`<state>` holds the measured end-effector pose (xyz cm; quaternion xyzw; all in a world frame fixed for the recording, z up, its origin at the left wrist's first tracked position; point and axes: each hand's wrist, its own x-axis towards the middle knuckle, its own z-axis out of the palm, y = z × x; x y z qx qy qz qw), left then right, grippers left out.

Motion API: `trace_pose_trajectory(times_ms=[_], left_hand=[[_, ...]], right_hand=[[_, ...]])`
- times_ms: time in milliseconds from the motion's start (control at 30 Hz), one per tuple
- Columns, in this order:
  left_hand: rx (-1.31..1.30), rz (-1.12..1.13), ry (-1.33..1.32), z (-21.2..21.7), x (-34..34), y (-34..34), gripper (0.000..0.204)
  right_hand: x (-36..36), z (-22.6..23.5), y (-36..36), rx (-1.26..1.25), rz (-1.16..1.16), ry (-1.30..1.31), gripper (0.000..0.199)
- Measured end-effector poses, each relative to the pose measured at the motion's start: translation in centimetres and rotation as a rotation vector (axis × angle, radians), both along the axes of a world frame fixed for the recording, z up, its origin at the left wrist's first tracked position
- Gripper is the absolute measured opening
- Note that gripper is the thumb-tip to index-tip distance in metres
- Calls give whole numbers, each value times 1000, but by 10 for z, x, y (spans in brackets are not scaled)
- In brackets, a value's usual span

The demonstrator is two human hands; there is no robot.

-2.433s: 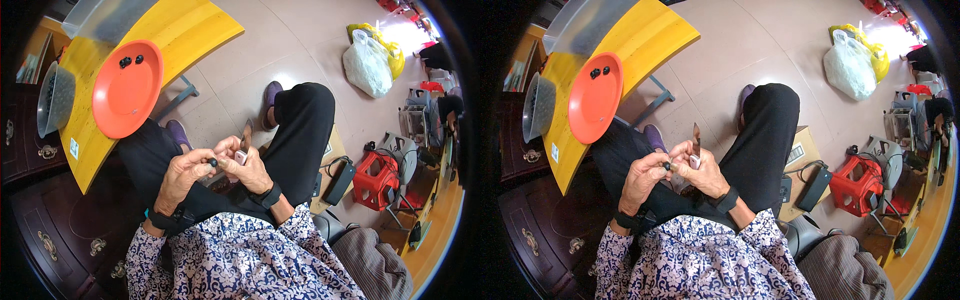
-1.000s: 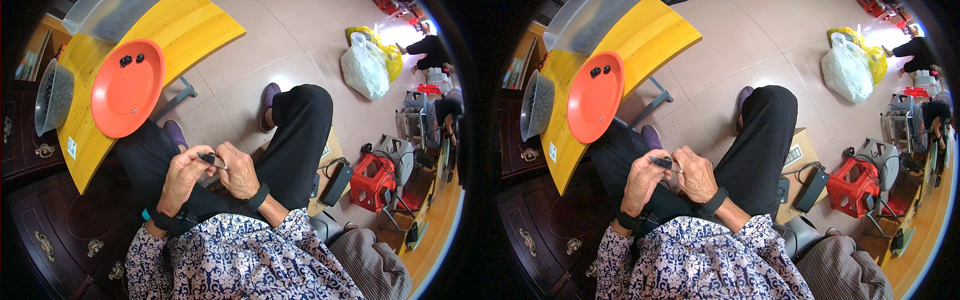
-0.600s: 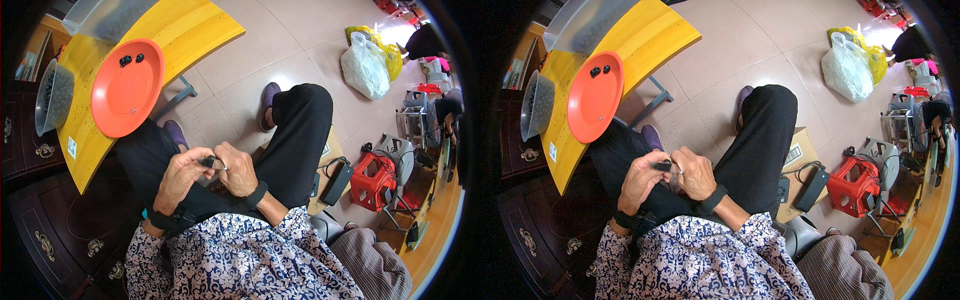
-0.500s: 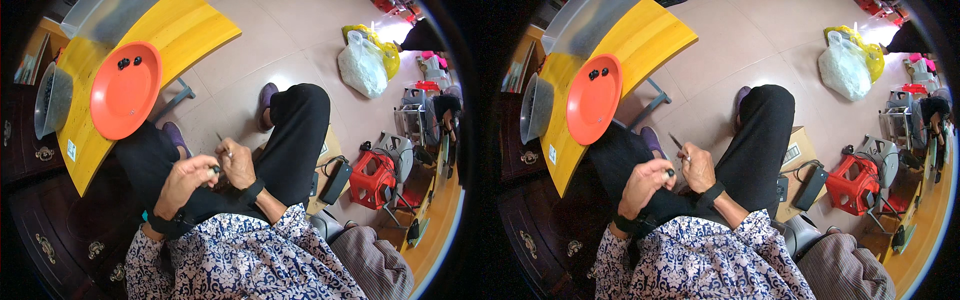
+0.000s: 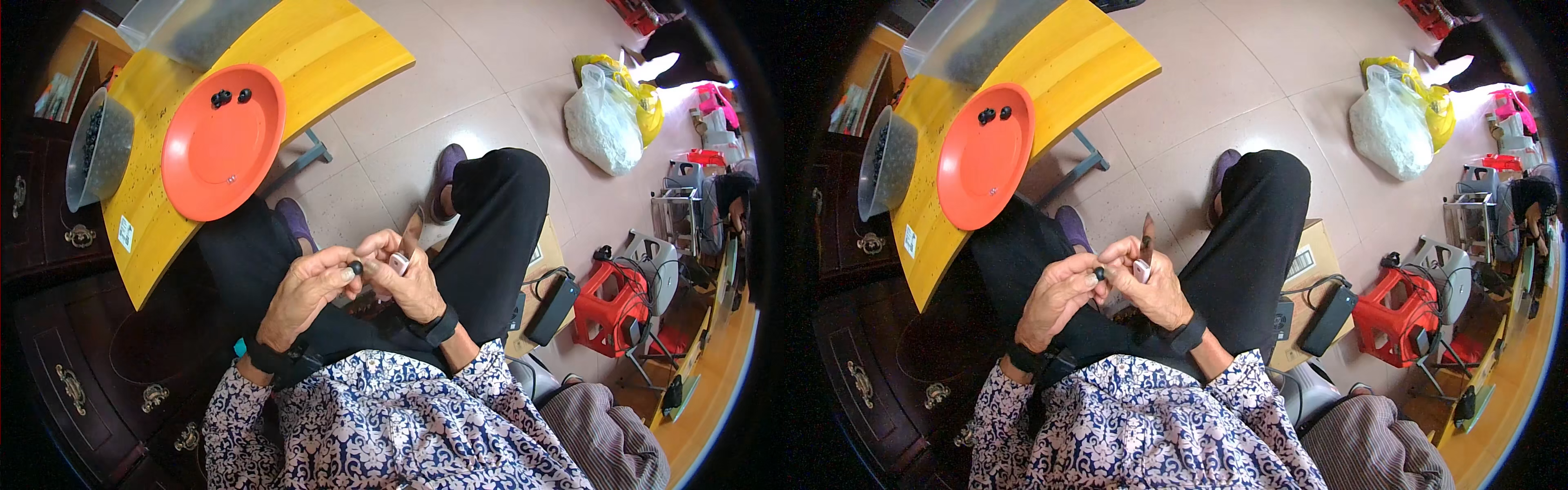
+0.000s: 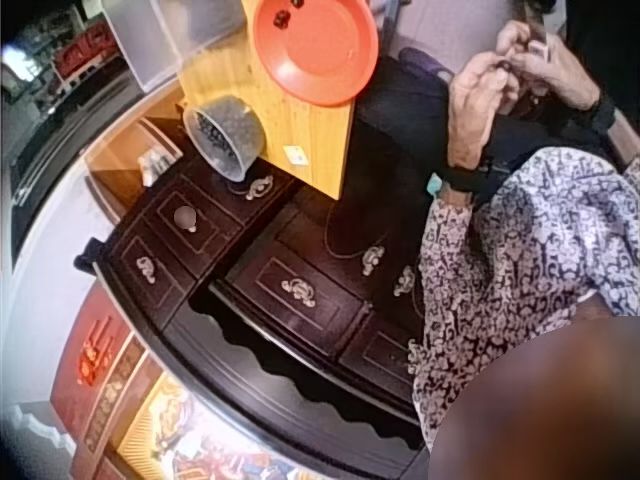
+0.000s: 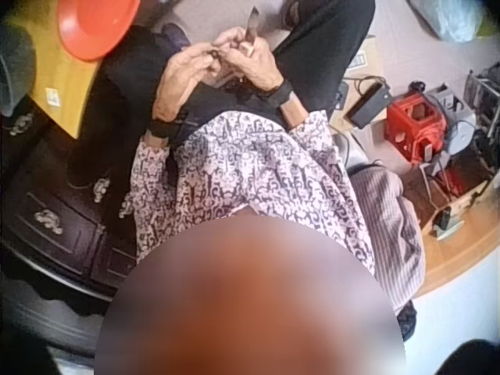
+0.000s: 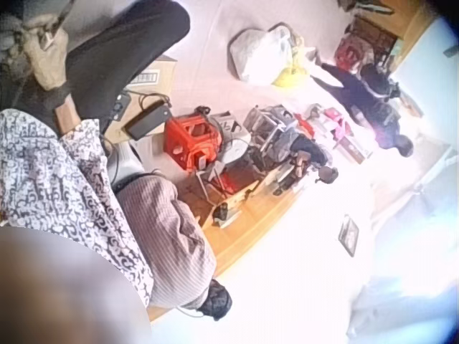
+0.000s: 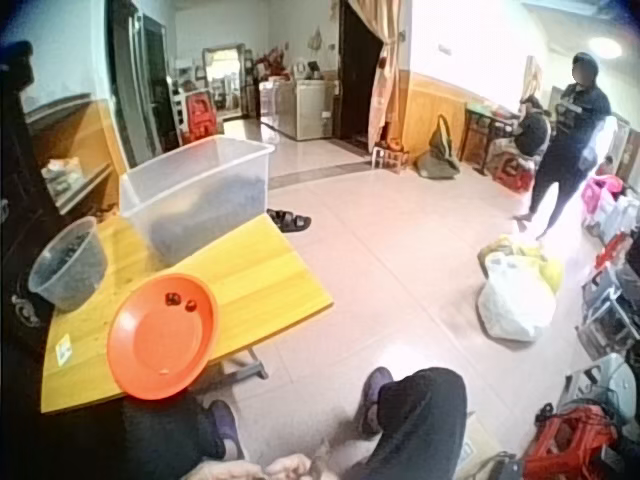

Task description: The recorder uses a small knife to remove pits or cut small dark fruits (olives or similar) and places them on a red plate.

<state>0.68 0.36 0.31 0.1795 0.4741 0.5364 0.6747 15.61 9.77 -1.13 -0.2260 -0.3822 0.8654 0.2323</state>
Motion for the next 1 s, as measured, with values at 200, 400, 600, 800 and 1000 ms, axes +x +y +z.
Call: trace_pose_trajectory(times_ms=[200,400,600,800,1000], left_hand=[[50,-87,337,2,2,6,23],[85,-109,359,2,0,3,24],[130,-55,191,-1,0,1,27],[189,-46,254,14,-13,-8,24],[143,147,508,61,-64,-33,23]], right_hand=[[-2,-10,-2,44,-24,4,18],[1,-14,-4,-29,-7,-16,15],[-2,-19,-5,-121,-10,-3,17],[-11,-32,-4,-143,-57,-87,14],[-4,-38,-5,-101,-111,-274,14]])
